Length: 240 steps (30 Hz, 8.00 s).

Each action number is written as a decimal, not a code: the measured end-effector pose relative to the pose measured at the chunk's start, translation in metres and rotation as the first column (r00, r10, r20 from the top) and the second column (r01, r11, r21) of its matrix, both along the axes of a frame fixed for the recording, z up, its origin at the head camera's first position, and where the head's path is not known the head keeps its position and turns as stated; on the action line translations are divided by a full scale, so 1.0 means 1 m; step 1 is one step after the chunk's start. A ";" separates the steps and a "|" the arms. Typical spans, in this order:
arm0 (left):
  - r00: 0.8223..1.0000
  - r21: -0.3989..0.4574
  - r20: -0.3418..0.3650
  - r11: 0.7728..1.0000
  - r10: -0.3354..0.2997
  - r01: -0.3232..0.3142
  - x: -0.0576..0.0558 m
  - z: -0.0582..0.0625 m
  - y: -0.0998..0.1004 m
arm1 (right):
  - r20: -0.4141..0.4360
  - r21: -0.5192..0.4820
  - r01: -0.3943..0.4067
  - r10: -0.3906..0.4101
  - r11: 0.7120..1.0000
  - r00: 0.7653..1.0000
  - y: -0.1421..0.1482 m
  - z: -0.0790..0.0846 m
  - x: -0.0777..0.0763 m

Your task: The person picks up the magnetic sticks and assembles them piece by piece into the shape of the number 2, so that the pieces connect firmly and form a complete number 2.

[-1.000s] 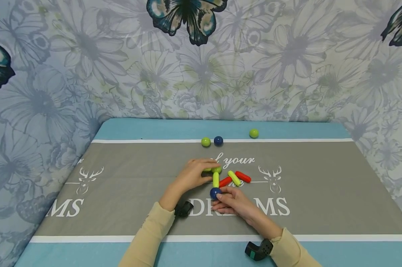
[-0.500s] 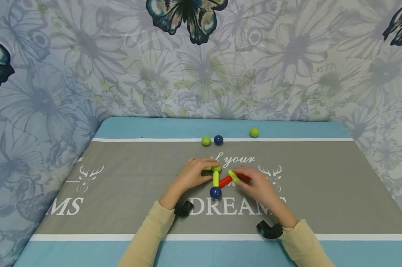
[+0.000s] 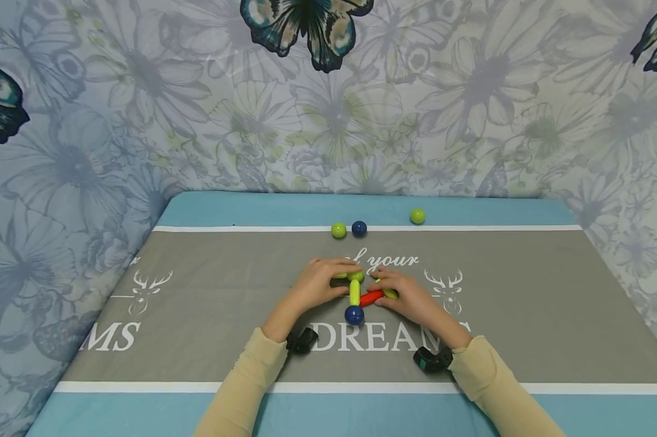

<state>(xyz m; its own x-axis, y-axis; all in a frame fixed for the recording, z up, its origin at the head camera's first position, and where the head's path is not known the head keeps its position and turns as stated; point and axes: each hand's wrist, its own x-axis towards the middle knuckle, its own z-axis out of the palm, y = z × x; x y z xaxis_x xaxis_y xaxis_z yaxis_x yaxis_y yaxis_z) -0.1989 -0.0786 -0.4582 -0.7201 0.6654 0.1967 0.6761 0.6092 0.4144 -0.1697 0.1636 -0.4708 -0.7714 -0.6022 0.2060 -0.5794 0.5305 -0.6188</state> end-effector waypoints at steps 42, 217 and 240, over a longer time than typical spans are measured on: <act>0.996 0.102 0.068 0.994 -0.050 0.043 -0.009 0.000 -0.003 | -0.119 -0.260 -0.082 0.052 0.962 0.991 -0.068 0.012 0.049; 0.767 0.387 0.592 0.922 -0.249 0.000 0.044 0.026 -0.069 | -0.122 -0.141 0.368 -0.385 0.919 0.915 -0.011 0.026 0.022; 0.740 0.394 0.628 0.918 -0.242 -0.034 0.042 0.022 -0.068 | 0.027 0.209 0.443 -0.458 0.872 0.889 0.010 0.024 0.007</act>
<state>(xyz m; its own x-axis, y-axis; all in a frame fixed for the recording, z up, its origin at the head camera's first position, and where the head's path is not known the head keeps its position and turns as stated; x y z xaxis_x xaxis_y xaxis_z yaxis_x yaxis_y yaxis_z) -0.1572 -0.1469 -0.4357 -0.6874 0.7240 -0.0578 0.2008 0.2659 0.9428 -0.1632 0.1737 -0.4470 -0.9766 -0.2079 0.0543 -0.2061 0.8352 -0.5099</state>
